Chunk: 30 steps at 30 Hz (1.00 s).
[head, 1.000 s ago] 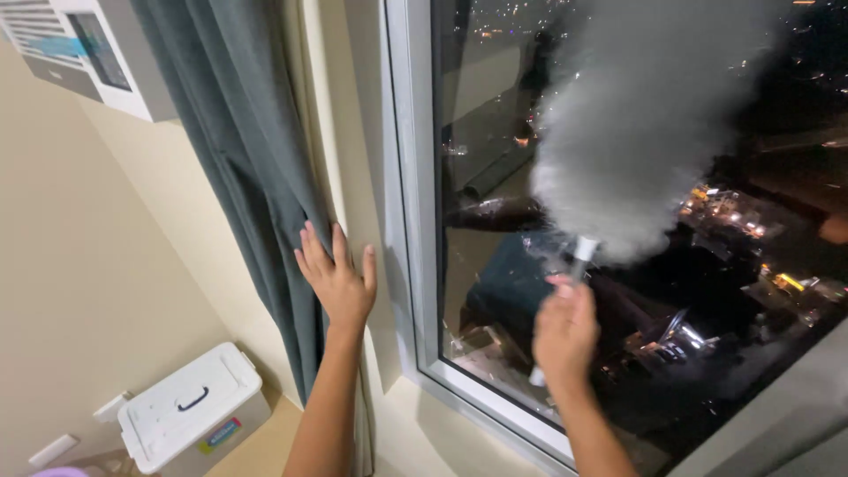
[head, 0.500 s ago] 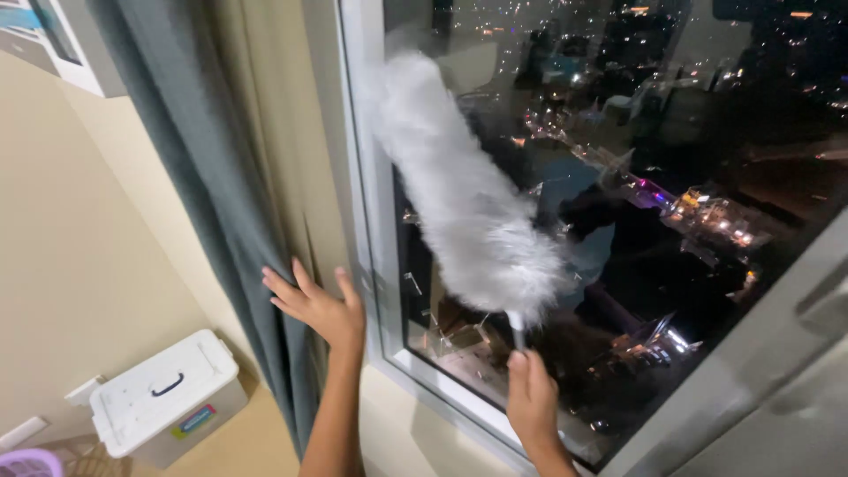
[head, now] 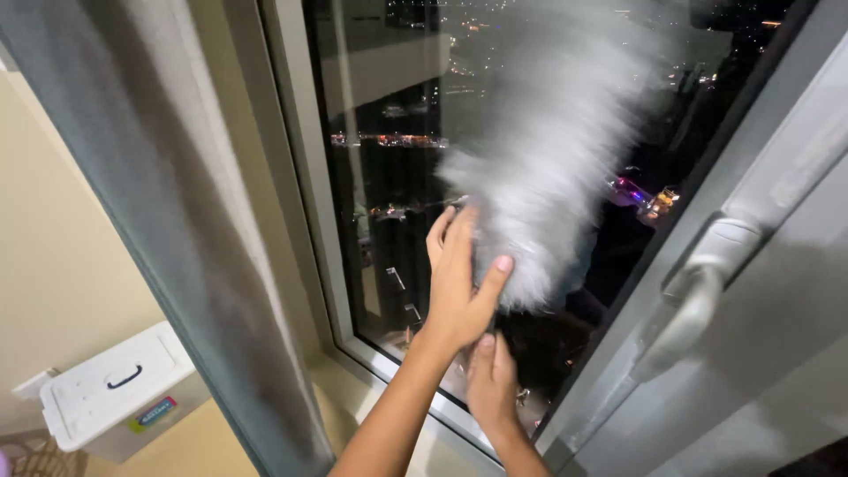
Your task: The person uses a fluffy duster to clean a wall-mounted air conditioner, then dusts the curtains and the window frame. They open the window to dust the sill and the glass surface before closing it and dusting the lower frame.
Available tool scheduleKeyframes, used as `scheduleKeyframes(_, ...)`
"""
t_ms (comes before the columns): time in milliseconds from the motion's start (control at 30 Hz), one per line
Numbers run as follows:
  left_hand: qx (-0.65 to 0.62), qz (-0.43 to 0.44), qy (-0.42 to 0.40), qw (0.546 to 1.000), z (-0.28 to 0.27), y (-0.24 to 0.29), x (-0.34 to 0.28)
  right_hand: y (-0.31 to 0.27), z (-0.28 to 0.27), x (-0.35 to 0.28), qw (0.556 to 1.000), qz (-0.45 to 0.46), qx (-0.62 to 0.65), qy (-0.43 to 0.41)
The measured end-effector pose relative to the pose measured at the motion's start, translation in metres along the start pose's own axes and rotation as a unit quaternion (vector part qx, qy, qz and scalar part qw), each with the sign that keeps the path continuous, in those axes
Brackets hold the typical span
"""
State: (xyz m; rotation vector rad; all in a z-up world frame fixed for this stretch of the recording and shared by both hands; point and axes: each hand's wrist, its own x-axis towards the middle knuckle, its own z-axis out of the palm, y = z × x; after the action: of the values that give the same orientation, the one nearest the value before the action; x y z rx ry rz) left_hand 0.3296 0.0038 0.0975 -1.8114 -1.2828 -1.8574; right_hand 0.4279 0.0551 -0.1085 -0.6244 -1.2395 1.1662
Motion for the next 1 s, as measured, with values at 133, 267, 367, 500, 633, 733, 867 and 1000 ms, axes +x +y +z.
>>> scheduleKeyframes(133, -0.049, -0.004, 0.016, 0.999, -0.003, 0.008, 0.001, -0.031, 0.012, 0.005, 0.999, 0.021, -0.022, -0.01)
scheduleKeyframes(267, -0.014, 0.006, 0.002, 1.0, 0.014, -0.005, -0.011, -0.028, 0.017, -0.004, 0.995, 0.067, -0.026, -0.064)
scheduleKeyframes(367, -0.026, -0.065, -0.026, 0.997, 0.024, -0.01, -0.025, -0.004, 0.008, -0.016, 0.997, 0.056, 0.016, -0.054)
scheduleKeyframes(500, 0.135, -0.051, -0.123, 0.982, 0.041, -0.036, -0.024, 0.001, 0.0, -0.027, 0.989, -0.041, -0.085, -0.112)
scheduleKeyframes(633, 0.086, -0.035, -0.01, 0.996, 0.0, -0.028, 0.019, 0.018, -0.024, -0.041, 0.953, 0.08, -0.23, -0.178)
scheduleKeyframes(733, 0.074, -0.122, 0.143, 0.979, 0.008, -0.086, -0.016, 0.042, -0.049, -0.049, 0.933, 0.202, -0.229, -0.189)
scheduleKeyframes(867, 0.095, -0.145, 0.025, 0.985, 0.037, -0.152, -0.123, 0.015, -0.056, -0.056, 0.94, 0.242, -0.23, -0.061)
scheduleKeyframes(1000, 0.187, 0.006, 0.002, 0.982, 0.038, -0.134, -0.146, 0.016, -0.076, -0.07, 0.97, 0.146, -0.192, -0.032)
